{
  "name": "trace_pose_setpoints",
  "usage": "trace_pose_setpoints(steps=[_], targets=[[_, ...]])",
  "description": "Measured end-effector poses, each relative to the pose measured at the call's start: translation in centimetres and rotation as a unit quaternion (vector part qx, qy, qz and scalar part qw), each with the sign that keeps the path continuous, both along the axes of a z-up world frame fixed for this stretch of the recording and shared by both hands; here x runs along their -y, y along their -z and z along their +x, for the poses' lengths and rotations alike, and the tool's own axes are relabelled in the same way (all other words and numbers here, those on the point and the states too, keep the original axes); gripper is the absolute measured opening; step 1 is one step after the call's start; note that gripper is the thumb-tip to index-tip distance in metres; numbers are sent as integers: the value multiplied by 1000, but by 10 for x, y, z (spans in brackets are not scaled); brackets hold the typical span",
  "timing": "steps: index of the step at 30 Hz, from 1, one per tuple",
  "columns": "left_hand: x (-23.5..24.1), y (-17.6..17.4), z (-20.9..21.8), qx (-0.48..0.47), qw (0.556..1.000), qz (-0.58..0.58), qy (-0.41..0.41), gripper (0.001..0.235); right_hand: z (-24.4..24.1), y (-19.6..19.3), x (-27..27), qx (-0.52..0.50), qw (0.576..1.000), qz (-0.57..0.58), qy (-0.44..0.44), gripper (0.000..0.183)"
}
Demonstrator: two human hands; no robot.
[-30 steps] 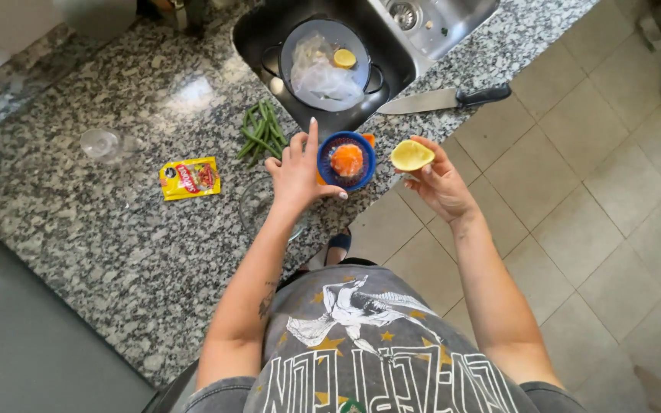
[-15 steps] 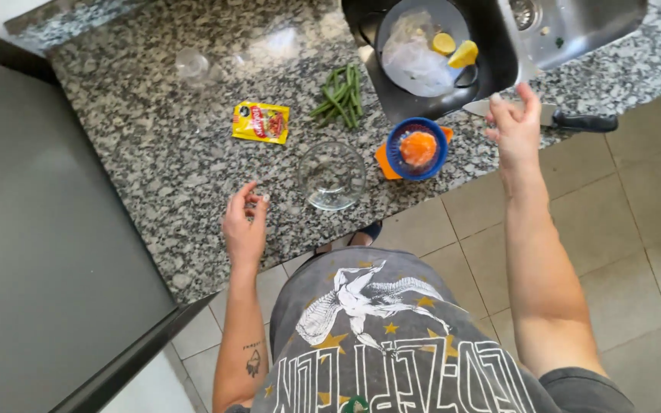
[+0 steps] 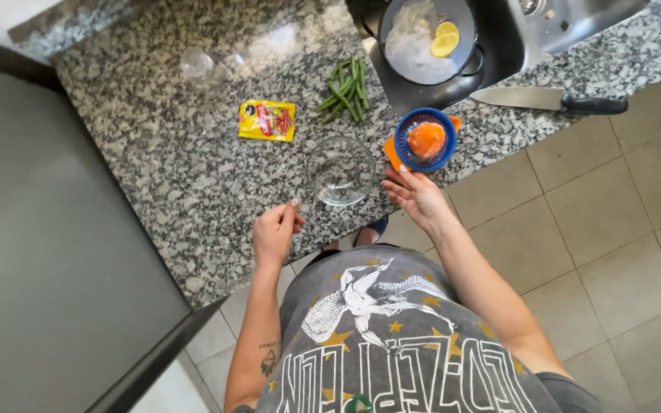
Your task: The person squeezes a lemon using a manual juicer over a glass bowl. They then retrieve a whisk from a drawer and use it to stir the contents of the bowl. Finally, they open a yellow packet and pour its contents into the bowl, continuing to whisk the mixture.
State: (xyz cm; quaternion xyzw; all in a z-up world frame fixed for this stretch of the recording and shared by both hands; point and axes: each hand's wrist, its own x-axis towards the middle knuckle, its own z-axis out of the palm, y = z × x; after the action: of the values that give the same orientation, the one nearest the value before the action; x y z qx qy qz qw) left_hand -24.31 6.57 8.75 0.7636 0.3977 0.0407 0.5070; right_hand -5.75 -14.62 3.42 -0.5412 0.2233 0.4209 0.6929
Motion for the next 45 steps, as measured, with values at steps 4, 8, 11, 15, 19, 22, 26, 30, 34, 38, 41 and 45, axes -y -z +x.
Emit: trace_pose_setpoints(steps=[4, 8, 11, 15, 19, 22, 26, 30, 34, 38, 41, 45], targets=[[1, -8, 10, 42, 998, 9, 52, 45, -6, -9, 12, 12, 999, -42, -20, 53], [17, -30, 44, 118, 983, -35, 134, 17, -21, 0, 74, 61, 993, -104, -5, 44], [40, -53, 75, 107, 970, -63, 211, 32, -46, 19, 132, 69, 985, -144, 66, 38], [79, -57, 134, 181, 921, 0, 346, 6, -69, 29, 198, 45, 969, -181, 164, 32], [149, -59, 196, 253, 845, 12, 472, 12, -85, 62, 263, 28, 946, -183, 266, 30], [216, -55, 235, 233, 811, -21, 537, 12, -74, 49, 300, 44, 926, -199, 318, 30], [313, -41, 267, 218, 754, -48, 617, 11, -64, 25, 363, 55, 880, -231, 412, 32], [402, -33, 306, 173, 678, -65, 711, 21, -46, -32, 420, 5, 851, -252, 461, 21], [478, -36, 346, 132, 638, -39, 757, 21, -32, -34, 466, -1, 811, -249, 529, 19], [545, -31, 394, 85, 632, -5, 771, 21, 3, -33, 502, -47, 808, -228, 541, 17], [589, -17, 439, 124, 618, 14, 776, 24, 43, -18, 537, -51, 813, -208, 541, 17], [663, -8, 499, 228, 605, 10, 763, 25, 134, -15, 600, 5, 866, -187, 464, 24]])
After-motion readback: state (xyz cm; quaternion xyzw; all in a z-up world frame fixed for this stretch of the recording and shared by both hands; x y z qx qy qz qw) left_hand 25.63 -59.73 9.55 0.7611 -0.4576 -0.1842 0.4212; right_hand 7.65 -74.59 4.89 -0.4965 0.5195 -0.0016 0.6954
